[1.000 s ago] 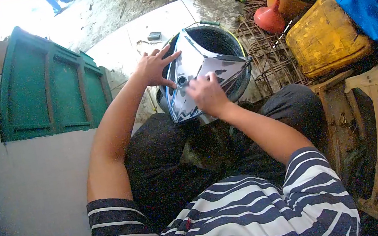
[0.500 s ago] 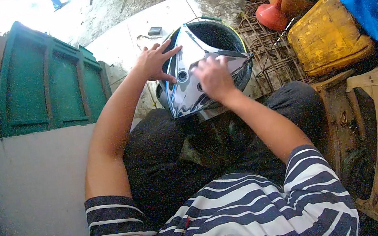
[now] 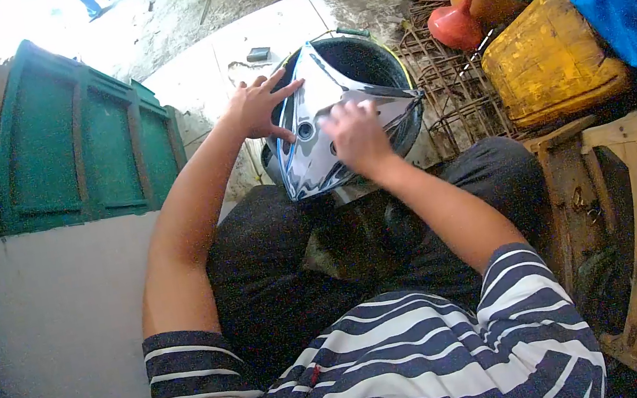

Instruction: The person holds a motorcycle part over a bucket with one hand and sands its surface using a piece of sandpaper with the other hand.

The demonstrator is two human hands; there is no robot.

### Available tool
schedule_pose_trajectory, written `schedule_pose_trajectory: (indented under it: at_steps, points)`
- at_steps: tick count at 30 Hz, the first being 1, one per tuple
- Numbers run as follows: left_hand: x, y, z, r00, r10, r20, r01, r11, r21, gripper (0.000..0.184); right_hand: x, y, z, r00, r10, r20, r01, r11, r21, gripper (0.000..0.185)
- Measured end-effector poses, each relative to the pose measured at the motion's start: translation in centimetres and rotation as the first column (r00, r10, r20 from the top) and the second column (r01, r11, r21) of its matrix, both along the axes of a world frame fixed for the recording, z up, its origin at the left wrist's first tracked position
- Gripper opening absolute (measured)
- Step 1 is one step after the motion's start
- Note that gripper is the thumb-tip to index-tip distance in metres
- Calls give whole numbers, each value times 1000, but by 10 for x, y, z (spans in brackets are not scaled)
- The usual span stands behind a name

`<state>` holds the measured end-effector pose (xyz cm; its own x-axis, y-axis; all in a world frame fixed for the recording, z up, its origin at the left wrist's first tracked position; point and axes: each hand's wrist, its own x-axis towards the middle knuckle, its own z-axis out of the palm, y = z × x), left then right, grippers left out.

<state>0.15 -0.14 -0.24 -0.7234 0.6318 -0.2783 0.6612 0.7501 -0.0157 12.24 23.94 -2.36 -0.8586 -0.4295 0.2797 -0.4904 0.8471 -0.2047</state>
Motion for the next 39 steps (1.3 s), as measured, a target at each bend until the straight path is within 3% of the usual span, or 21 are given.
schedule_pose_trajectory:
  at_steps: [3, 7, 10, 14, 16, 18, 20, 22, 23, 26, 30, 32, 33, 36, 39]
  points:
    - [0, 0, 2, 1000, -9, -11, 9, 1000, -13, 136, 23, -15, -1, 980, 198, -24, -195, 976, 96, 25]
    - [0, 1, 3, 1000, 8, 18, -8, 1000, -11, 136, -7, 5, 14, 998, -64, 15, 63, 997, 38, 28]
    - [-2, 0, -2, 1000, 4, 11, -4, 1000, 2, 137, -4, 6, 9, 995, -95, 23, 94, 995, 45, 30]
    - [-1, -1, -1, 1000, -4, -14, 4, 1000, 5, 137, 24, -15, -2, 984, 178, -18, -175, 980, 93, 31]
    - [0, -1, 1, 1000, 0, 1, 0, 1000, 15, 137, 10, -7, 7, 999, 43, 15, -45, 992, 122, 31]
    - [2, -1, 1, 1000, 10, 16, -10, 1000, 11, 136, -6, 5, 19, 994, -105, 39, 104, 994, 34, 32]
    - [-1, 1, 3, 1000, 3, 5, -3, 1000, 11, 136, -4, 5, 12, 992, -124, -7, 124, 992, 15, 33]
    - [1, -1, 0, 1000, -8, -17, 8, 1000, 9, 136, 10, -6, 1, 998, 4, 60, -8, 998, 66, 34]
    - [1, -1, -2, 1000, -8, -26, 9, 1000, 8, 136, 17, -10, -3, 996, 93, 11, -94, 991, 98, 34]
    - [0, 0, 0, 1000, -1, -13, 1, 1000, 7, 137, 12, -7, 3, 997, 67, 29, -70, 993, 96, 33]
    - [0, -1, 1, 1000, -3, -4, 3, 1000, 3, 137, -8, 9, 18, 986, -153, 71, 155, 987, -33, 36]
    - [-1, -2, -3, 1000, -19, -22, 19, 1000, 4, 137, 3, -2, 3, 997, -71, 25, 69, 994, 85, 37]
    - [-2, 0, -2, 999, -21, -27, 21, 1000, 6, 137, 13, -9, 2, 999, 35, -3, -35, 995, 90, 37]
    - [1, -2, -1, 1000, -10, -19, 10, 1000, 1, 136, 18, -11, 3, 988, 144, 56, -149, 984, 93, 36]
    - [0, 0, 2, 1000, 4, 11, -4, 1000, -2, 135, -6, 7, 8, 996, -83, 19, 84, 996, -4, 31]
